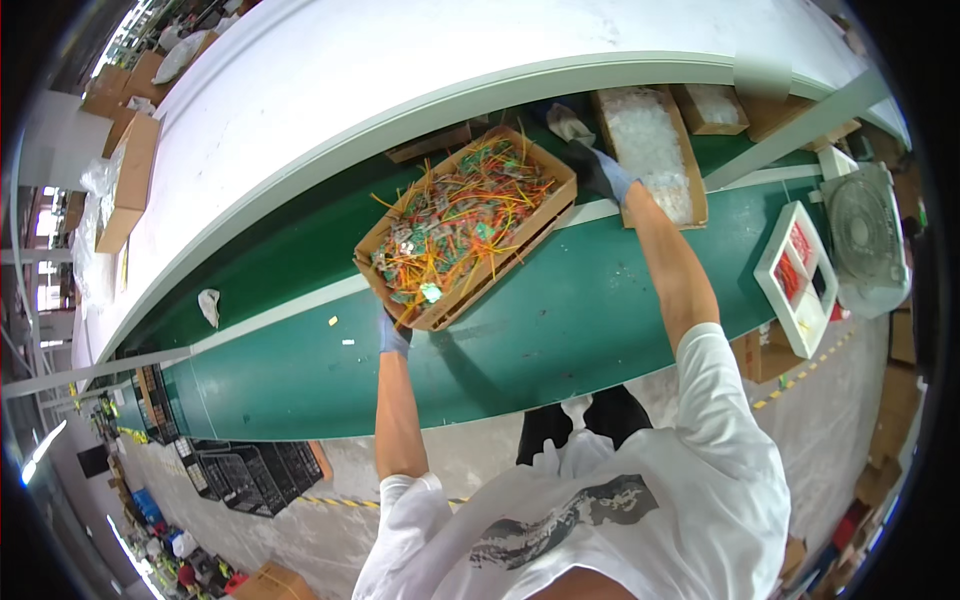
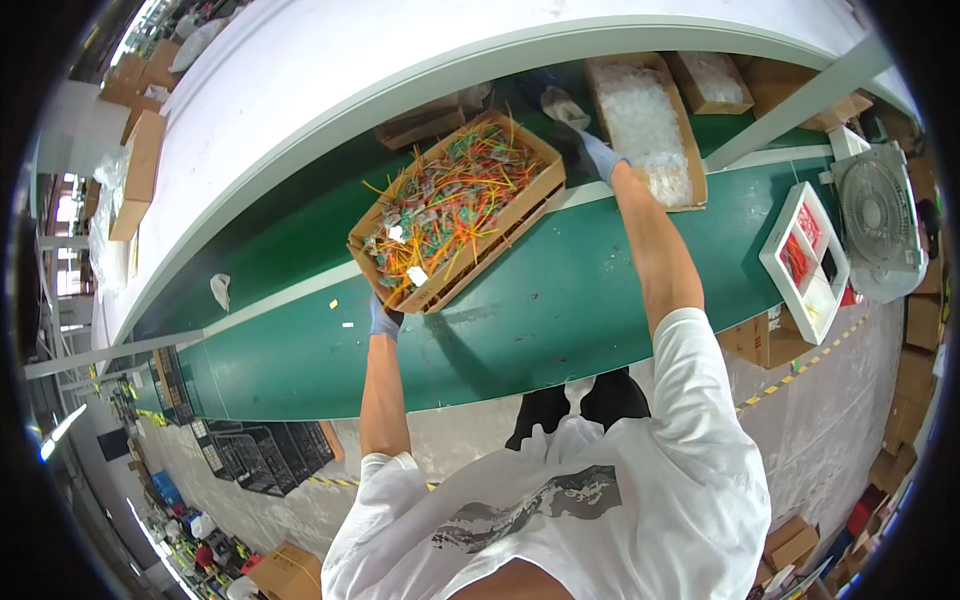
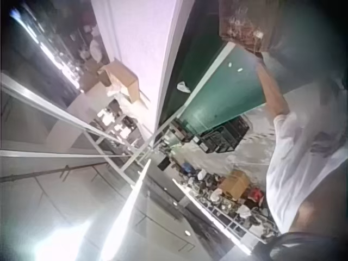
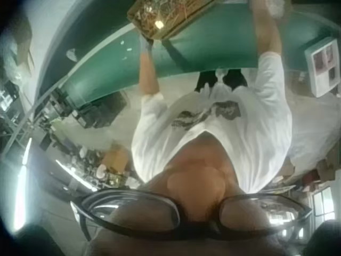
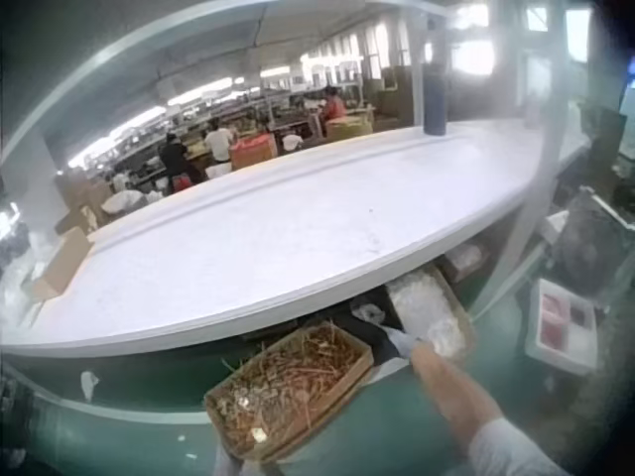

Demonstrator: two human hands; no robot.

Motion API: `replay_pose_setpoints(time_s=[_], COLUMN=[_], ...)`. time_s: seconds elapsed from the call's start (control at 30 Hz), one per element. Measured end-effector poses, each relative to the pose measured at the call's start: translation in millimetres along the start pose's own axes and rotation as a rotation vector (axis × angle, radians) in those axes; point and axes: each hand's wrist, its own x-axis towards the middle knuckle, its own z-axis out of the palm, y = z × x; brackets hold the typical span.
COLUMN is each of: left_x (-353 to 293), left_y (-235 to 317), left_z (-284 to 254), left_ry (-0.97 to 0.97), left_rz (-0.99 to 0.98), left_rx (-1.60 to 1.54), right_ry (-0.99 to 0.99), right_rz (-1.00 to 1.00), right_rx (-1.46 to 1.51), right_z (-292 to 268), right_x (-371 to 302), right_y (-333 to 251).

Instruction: Sorting wired circuit boards from a larger collection and placing them into a specific tray/box on an assembly line.

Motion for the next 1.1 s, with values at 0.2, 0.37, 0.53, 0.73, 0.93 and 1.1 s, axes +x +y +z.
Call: replay_pose_setpoints(time_s=[0.2, 0.37, 0.53, 0.73, 0.93, 1.1], left_x=[-54, -51, -95, -144, -210, -301], left_y=[60, 124, 99, 99, 34, 78], left_z=[-45, 48, 73, 139, 358, 663], left_ry=[0.308, 0.382, 0.377, 0.759, -0.625, -0.795], left_rz=[-0.239, -0.154, -0.184, -0.274, -0.281, -0.375], left_rx=[-0.389, -0.585, -0.513, -0.574, 1.552, 1.196], right_ry=[0.164, 0.483, 0.605, 0.787, 1.526, 1.885], right_rz=[-0.232, -0.551, -0.227, -0.021, -0.039, 0.471], right_rx=[-0.661, -0.77, -0.977, -1.145, -0.59, -0.068], right_z=[76, 48, 61, -6, -250, -246], right_x=[17, -100, -276, -515, -825, -1011], right_y=[80, 135, 220, 299, 561, 603])
